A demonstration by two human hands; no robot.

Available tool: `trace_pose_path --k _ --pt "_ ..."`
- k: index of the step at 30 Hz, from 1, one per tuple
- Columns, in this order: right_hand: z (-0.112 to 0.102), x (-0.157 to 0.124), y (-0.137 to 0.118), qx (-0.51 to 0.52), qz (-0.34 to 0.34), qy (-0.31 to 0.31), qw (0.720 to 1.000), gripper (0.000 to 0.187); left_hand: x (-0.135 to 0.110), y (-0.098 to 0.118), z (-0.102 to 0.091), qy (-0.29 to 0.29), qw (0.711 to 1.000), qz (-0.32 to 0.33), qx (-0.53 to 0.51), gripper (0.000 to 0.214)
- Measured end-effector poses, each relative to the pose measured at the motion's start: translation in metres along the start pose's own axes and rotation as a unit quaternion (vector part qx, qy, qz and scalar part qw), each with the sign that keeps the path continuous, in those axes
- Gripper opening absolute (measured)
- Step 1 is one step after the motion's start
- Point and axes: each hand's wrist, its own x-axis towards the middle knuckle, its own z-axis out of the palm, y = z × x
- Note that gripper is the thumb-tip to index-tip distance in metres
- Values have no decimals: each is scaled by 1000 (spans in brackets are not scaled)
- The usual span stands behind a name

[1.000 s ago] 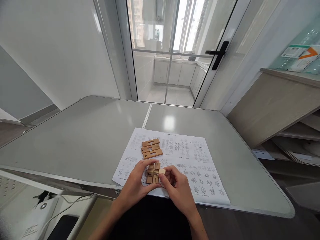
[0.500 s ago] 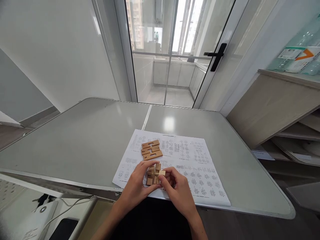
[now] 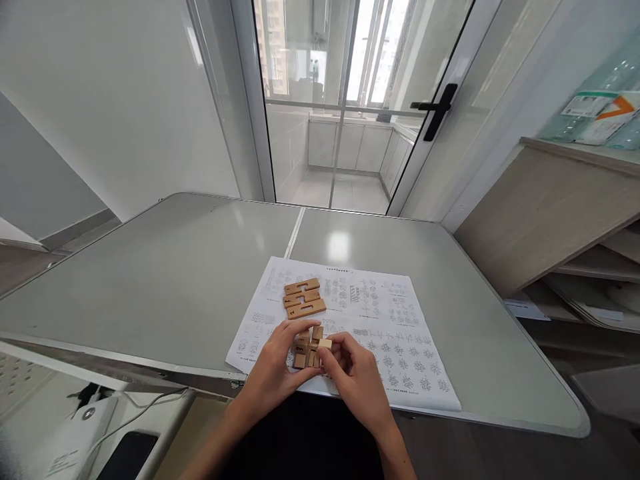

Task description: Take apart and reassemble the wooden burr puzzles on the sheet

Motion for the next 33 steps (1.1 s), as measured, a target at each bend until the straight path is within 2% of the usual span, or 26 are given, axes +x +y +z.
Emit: trace_pose_path --k 25,33 --pt "3 0 -2 -32 8 33 999 49 -6 -5 3 23 1000 -6 -6 74" --pt "6 2 -4 -15 29 29 999 53 -7 -3 3 40 999 27 11 74"
